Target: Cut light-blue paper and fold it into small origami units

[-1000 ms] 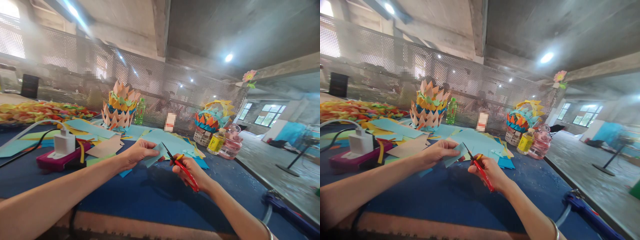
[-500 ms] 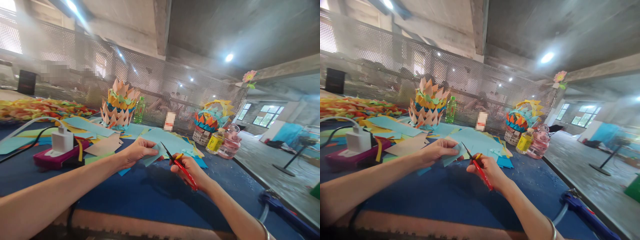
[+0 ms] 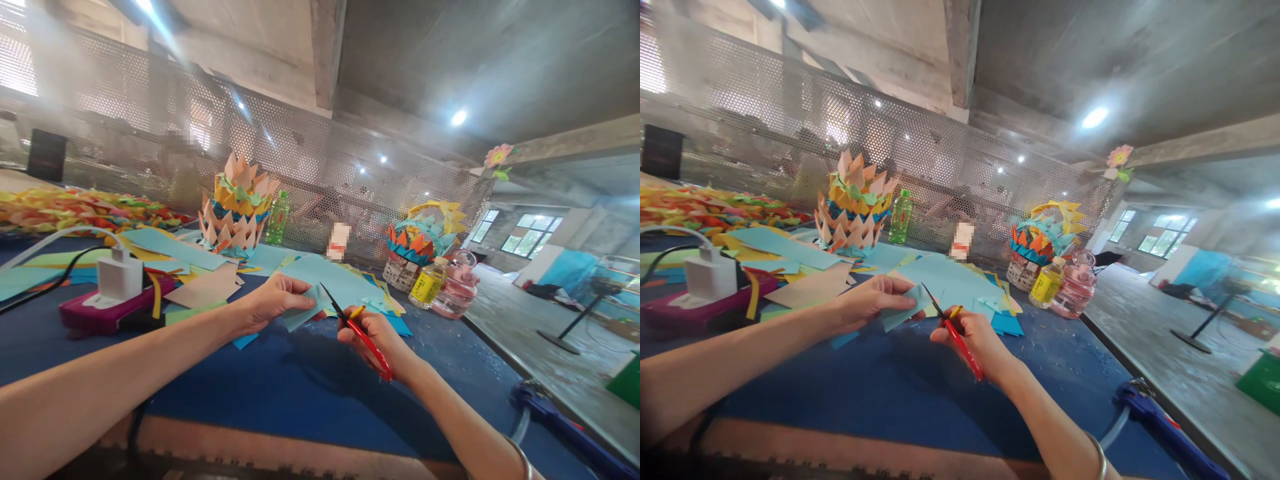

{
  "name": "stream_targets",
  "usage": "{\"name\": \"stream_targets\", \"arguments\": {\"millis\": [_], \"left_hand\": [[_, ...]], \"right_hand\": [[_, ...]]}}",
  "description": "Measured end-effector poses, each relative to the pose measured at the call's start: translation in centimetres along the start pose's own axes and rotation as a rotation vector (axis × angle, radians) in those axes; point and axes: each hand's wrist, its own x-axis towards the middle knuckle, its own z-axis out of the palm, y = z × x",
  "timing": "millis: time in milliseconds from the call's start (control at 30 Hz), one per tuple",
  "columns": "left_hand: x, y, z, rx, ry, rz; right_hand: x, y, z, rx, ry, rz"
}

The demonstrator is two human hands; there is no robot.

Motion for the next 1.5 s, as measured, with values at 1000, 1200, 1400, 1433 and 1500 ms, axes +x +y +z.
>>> {"name": "stream_targets", "arguments": {"millis": [1000, 1200, 1400, 1433, 1500], "left_hand": [[0.0, -0.1, -0.1, 0.02, -0.02, -0.032], [-0.4, 0.3, 0.3, 0.062, -0.069, -0.054], [-0.5, 0.2, 0.4, 0.064, -0.112, -0.051], [-0.5, 0.1, 0.4, 0.062, -0.114, -0.049], [-0.5, 0.1, 0.5, 0.063, -0.113, -0.041]], "right_hand": [[-0.6, -0.9, 0.0, -0.347, 0.052, -0.2], [-0.8, -0.9, 0.0, -0.317, 0.005, -0.169], [-0.7, -0.6, 0.3, -0.235, 0.016, -0.16], [-0.7, -0.5, 0.4, -0.221, 0.018, -0.158], [-0.7, -0.5, 0.5, -0.197, 0.02, -0.155]]}}
